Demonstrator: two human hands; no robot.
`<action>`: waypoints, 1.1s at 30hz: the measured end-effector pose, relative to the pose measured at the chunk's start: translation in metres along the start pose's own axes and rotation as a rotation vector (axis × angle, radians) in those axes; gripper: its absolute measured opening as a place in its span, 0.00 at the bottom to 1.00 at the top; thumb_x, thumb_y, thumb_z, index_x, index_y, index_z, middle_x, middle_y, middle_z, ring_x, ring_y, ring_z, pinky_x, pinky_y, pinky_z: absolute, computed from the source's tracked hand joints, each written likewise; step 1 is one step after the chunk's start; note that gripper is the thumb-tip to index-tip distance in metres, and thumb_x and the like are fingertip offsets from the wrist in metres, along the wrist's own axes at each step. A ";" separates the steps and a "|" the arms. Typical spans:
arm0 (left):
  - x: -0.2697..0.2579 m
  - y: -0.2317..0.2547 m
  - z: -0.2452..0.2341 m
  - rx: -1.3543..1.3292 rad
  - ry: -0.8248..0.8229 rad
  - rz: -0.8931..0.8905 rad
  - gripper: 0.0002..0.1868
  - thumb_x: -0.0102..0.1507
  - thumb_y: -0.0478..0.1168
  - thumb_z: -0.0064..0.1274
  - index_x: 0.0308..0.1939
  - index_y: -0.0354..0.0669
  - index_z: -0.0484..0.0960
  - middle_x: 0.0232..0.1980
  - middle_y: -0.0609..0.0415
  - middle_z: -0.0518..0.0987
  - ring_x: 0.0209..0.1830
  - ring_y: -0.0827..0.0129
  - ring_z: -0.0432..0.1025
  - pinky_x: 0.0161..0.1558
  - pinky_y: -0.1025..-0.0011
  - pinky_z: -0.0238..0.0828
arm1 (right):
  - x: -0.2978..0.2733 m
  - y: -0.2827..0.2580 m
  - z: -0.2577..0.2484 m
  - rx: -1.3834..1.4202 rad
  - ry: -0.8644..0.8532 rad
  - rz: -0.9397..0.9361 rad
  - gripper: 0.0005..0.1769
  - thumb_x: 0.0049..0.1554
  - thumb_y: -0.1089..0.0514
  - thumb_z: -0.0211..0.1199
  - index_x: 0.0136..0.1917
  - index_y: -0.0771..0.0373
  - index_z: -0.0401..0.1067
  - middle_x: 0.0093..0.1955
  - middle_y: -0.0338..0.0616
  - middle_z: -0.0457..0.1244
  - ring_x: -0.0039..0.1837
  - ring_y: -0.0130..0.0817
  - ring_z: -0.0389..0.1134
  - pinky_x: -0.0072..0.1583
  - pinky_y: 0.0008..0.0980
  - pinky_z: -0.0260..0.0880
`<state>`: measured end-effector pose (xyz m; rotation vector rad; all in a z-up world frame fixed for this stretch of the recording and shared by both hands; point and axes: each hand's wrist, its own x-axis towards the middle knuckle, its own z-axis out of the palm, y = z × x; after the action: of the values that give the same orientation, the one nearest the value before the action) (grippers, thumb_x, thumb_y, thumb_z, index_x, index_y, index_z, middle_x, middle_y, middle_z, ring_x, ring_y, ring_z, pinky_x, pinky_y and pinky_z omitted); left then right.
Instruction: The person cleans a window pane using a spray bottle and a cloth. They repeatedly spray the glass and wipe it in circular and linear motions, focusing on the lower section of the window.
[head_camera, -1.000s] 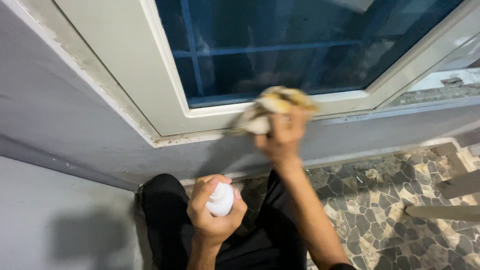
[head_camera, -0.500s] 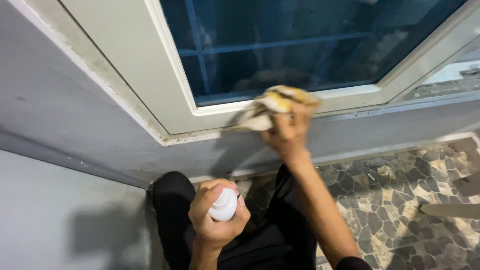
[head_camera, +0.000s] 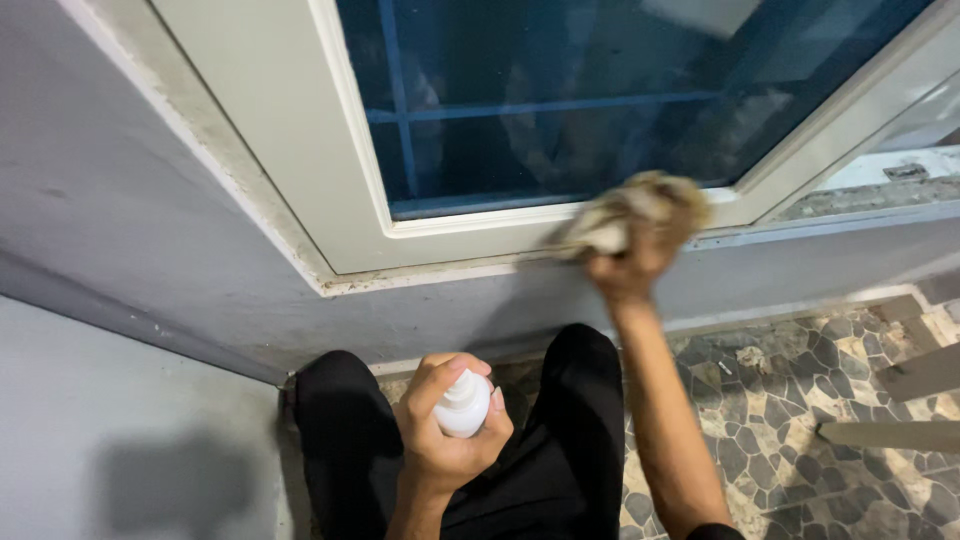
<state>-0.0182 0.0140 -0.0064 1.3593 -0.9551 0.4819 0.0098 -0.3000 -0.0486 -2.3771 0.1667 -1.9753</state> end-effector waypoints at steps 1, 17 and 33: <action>0.000 0.002 0.002 -0.006 -0.001 0.000 0.35 0.58 0.26 0.60 0.65 0.44 0.62 0.46 0.45 0.79 0.34 0.68 0.78 0.38 0.73 0.78 | -0.003 -0.022 0.010 0.045 -0.015 -0.007 0.31 0.52 0.39 0.63 0.58 0.65 0.76 0.64 0.57 0.61 0.71 0.57 0.60 0.72 0.57 0.60; -0.003 0.001 -0.006 0.016 -0.041 0.015 0.35 0.59 0.26 0.58 0.65 0.45 0.57 0.45 0.44 0.78 0.34 0.68 0.77 0.37 0.72 0.80 | -0.015 -0.003 0.007 0.068 -0.116 -0.026 0.33 0.56 0.38 0.66 0.66 0.59 0.71 0.69 0.50 0.58 0.75 0.49 0.56 0.76 0.53 0.56; 0.009 0.015 0.011 -0.032 -0.059 0.060 0.32 0.58 0.29 0.61 0.63 0.44 0.64 0.45 0.43 0.80 0.34 0.65 0.79 0.36 0.72 0.80 | -0.026 -0.074 0.016 0.021 -0.292 -0.125 0.30 0.51 0.42 0.73 0.62 0.57 0.74 0.62 0.56 0.57 0.66 0.51 0.57 0.67 0.54 0.55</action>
<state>-0.0284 0.0044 0.0086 1.3248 -1.0504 0.4718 0.0243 -0.2244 -0.0687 -2.6849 -0.0139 -1.6351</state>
